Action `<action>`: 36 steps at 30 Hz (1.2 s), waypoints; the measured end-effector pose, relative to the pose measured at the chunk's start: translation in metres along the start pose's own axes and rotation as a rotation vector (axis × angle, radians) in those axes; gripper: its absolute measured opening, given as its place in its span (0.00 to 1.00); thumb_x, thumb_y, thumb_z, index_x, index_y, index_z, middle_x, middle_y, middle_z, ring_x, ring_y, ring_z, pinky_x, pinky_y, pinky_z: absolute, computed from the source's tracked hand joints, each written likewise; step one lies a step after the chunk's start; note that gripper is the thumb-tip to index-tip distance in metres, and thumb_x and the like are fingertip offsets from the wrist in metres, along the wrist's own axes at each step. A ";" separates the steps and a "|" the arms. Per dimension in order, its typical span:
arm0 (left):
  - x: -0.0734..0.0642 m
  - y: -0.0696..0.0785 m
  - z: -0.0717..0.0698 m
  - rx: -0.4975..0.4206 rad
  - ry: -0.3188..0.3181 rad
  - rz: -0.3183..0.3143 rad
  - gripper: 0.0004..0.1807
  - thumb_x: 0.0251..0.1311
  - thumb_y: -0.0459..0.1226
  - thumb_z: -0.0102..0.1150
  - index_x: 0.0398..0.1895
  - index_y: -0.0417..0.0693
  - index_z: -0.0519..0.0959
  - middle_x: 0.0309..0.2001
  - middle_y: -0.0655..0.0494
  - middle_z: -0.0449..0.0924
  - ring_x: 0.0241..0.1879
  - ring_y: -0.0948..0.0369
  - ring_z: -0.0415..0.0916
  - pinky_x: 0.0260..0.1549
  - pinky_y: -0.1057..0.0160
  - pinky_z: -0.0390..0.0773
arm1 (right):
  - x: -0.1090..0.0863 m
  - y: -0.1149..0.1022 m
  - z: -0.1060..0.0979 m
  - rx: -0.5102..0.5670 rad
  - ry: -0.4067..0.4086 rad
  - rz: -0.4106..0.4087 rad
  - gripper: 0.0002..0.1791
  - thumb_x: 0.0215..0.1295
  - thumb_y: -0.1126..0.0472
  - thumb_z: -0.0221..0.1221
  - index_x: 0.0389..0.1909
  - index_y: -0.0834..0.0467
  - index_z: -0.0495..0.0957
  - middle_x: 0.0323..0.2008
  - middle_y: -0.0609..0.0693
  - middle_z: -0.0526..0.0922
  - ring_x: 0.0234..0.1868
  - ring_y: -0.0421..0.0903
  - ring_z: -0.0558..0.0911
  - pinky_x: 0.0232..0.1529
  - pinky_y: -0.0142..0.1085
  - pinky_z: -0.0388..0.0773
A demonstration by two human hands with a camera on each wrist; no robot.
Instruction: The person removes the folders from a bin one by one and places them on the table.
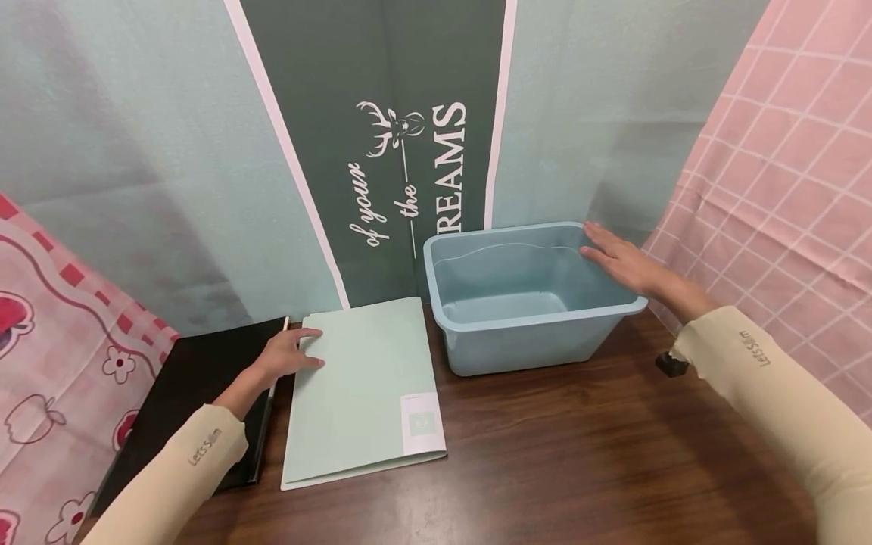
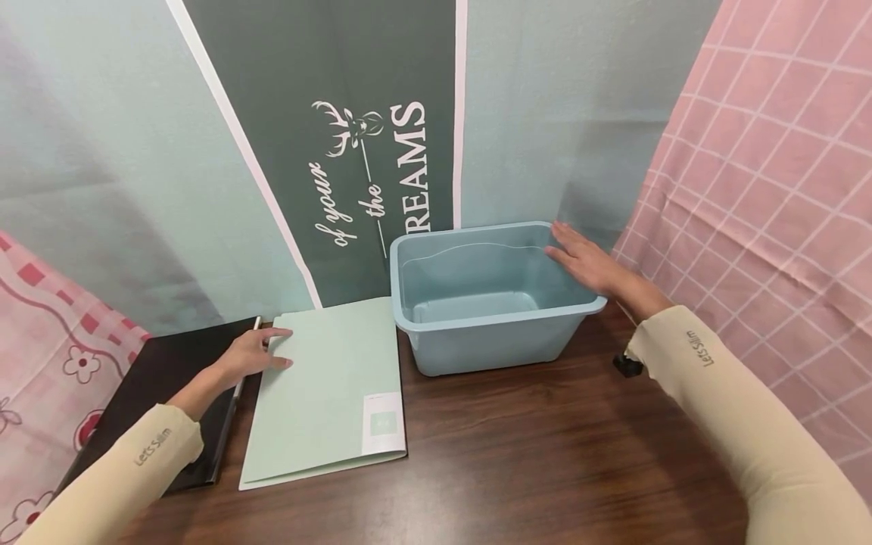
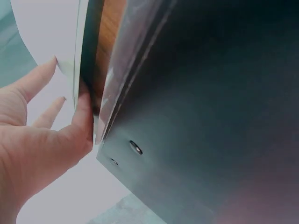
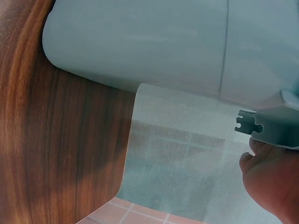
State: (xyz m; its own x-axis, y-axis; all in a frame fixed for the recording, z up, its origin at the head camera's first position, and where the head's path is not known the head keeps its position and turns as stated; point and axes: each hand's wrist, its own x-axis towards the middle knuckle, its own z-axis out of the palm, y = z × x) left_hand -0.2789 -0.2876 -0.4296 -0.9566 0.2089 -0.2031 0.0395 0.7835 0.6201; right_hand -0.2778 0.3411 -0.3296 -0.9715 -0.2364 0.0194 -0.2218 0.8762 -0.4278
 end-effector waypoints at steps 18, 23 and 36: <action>-0.007 0.005 -0.001 0.169 0.185 0.183 0.34 0.62 0.34 0.74 0.68 0.28 0.74 0.66 0.25 0.73 0.64 0.31 0.72 0.56 0.35 0.77 | -0.004 0.001 -0.003 -0.097 0.014 -0.048 0.41 0.87 0.44 0.41 0.84 0.68 0.44 0.84 0.68 0.42 0.84 0.69 0.42 0.80 0.65 0.40; -0.016 0.020 -0.021 0.233 0.183 0.184 0.37 0.67 0.39 0.70 0.74 0.28 0.69 0.71 0.23 0.66 0.68 0.29 0.66 0.61 0.29 0.72 | -0.002 -0.003 -0.002 -0.198 0.034 -0.069 0.42 0.86 0.44 0.44 0.83 0.69 0.47 0.82 0.71 0.49 0.82 0.72 0.49 0.79 0.66 0.45; -0.032 0.047 -0.089 0.385 0.216 0.214 0.46 0.70 0.50 0.66 0.80 0.32 0.59 0.76 0.23 0.56 0.72 0.26 0.57 0.64 0.22 0.63 | -0.001 -0.008 -0.018 -0.283 -0.028 -0.050 0.44 0.85 0.40 0.45 0.83 0.70 0.48 0.81 0.73 0.48 0.80 0.75 0.50 0.77 0.68 0.48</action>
